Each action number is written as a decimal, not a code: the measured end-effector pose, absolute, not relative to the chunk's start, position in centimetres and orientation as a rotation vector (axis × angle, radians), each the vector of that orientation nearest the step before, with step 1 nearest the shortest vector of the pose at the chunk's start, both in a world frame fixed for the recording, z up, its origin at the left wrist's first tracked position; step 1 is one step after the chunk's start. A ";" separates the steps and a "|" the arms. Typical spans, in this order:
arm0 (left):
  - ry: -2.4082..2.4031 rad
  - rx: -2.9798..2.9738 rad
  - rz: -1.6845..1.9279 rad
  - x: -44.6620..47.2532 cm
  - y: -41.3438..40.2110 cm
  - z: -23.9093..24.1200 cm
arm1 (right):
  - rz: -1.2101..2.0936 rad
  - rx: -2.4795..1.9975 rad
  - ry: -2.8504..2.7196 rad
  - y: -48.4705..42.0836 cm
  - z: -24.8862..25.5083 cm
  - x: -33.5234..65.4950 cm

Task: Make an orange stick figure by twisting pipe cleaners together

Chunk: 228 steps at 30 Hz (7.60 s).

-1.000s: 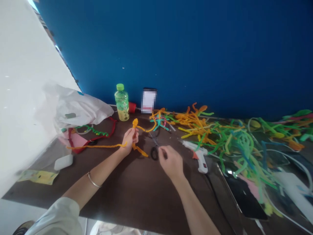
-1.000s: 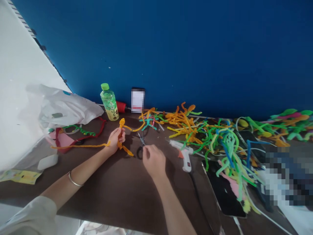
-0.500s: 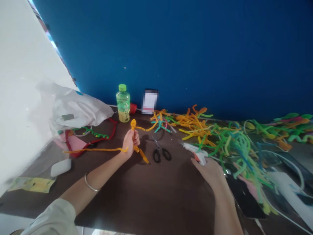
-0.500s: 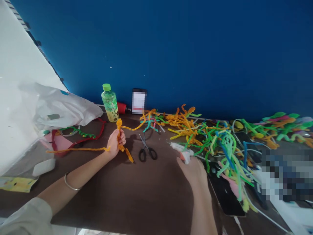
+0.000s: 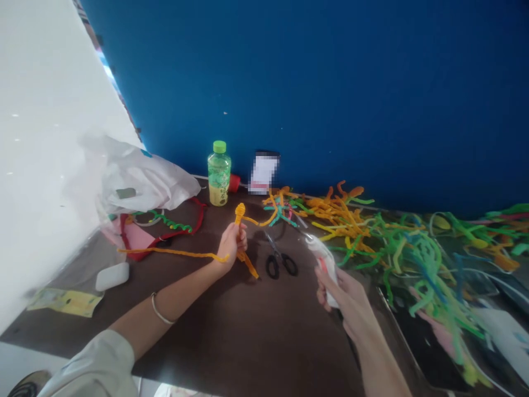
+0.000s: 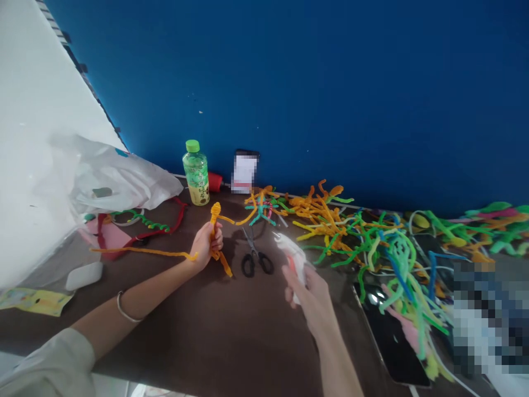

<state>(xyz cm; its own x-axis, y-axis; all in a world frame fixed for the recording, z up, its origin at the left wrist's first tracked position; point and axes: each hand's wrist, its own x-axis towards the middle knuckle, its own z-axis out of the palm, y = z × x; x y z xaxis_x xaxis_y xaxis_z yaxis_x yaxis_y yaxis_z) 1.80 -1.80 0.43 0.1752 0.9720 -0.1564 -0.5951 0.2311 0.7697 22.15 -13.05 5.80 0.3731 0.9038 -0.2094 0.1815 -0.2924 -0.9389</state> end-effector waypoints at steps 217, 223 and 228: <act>0.648 0.971 0.943 2.4 -5.7 0.5 | 1.385 -1.229 -0.586 -8.2 2.5 12.4; 0.597 0.968 0.887 2.5 -5.7 0.4 | 1.383 -1.221 -0.569 -8.2 2.3 12.3; 0.585 0.994 0.868 2.7 -5.9 0.4 | 1.371 -1.231 -0.584 -8.2 2.2 12.3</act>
<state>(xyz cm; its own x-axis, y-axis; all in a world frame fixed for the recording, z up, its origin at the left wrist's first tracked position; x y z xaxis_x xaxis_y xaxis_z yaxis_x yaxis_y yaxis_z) 2.65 -5.86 0.37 0.5408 0.8401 -0.0410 -0.3526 0.2707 0.8958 12.33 -8.25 2.23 0.1950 0.9240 -0.3288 -0.4028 -0.2302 -0.8858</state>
